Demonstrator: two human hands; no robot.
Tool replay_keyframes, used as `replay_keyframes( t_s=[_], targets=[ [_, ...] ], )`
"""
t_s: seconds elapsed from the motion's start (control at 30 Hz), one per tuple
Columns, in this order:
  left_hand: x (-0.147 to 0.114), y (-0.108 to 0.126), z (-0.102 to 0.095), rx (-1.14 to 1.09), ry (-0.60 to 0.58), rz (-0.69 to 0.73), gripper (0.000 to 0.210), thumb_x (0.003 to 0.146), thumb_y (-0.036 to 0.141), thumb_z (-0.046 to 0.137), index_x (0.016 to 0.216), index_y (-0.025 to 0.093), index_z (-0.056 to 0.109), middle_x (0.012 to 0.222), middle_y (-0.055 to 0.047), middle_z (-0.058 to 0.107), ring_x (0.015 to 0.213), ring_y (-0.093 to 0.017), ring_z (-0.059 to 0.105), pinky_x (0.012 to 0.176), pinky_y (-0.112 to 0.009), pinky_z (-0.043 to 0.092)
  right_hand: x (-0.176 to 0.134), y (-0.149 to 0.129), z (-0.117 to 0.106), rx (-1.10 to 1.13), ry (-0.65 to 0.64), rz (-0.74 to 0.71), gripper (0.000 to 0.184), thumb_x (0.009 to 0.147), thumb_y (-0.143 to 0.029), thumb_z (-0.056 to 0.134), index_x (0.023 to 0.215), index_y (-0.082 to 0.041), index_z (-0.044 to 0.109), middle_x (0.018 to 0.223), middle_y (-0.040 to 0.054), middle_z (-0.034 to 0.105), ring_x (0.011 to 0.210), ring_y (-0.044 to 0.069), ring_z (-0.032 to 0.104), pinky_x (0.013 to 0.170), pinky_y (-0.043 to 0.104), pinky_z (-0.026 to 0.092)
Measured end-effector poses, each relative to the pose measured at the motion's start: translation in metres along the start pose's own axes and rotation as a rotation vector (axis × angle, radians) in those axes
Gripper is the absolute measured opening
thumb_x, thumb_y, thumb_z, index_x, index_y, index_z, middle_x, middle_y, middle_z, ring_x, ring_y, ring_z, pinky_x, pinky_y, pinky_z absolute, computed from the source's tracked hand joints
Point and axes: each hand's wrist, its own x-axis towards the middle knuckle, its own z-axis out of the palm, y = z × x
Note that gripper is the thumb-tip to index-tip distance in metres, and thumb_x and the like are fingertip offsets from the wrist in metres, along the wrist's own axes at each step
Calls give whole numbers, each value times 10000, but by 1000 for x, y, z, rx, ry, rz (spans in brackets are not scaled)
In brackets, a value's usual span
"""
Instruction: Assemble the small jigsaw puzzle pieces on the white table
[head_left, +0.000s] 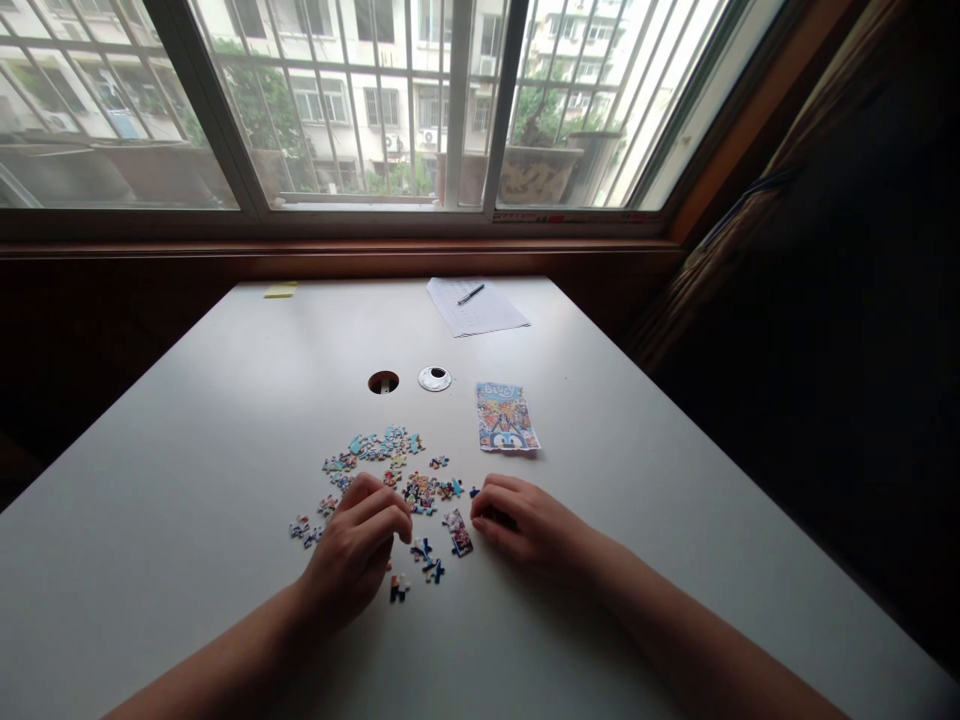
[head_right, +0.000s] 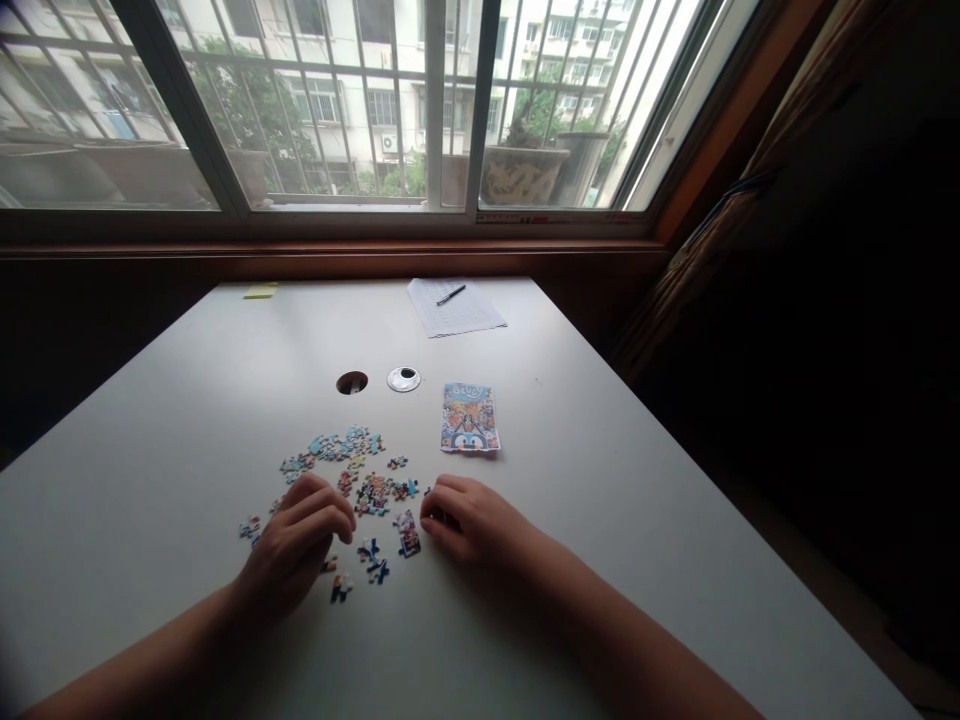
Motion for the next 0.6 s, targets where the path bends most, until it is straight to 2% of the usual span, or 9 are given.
replay_keyframes(
  t_s=[0.33, 0.47, 0.6],
  targets=[
    [2, 2, 3, 27, -9, 45, 252, 891, -13, 417, 831, 193, 550, 868, -33, 657, 838, -191, 479, 764, -335, 397, 1, 3, 3, -6, 94, -21, 133, 946, -165, 548, 1031, -189, 647, 921, 59, 620, 820, 168, 569, 722, 279, 475],
    [2, 5, 5, 90, -98, 89, 244, 875, 15, 458, 926, 202, 605, 956, -26, 701, 876, -203, 490, 822, -361, 421, 3, 7, 5, -79, 176, -58, 183, 945, -177, 562, 1104, -199, 651, 1007, 84, 633, 920, 208, 563, 828, 353, 501],
    [1, 8, 6, 195, -214, 157, 369, 855, 43, 483, 1140, 224, 633, 1152, -16, 707, 963, -223, 514, 879, -388, 436, 7, 5, 6, -185, 189, -94, 295, 952, -168, 546, 1228, -232, 626, 1128, 94, 648, 1037, 239, 543, 950, 433, 489]
  ],
)
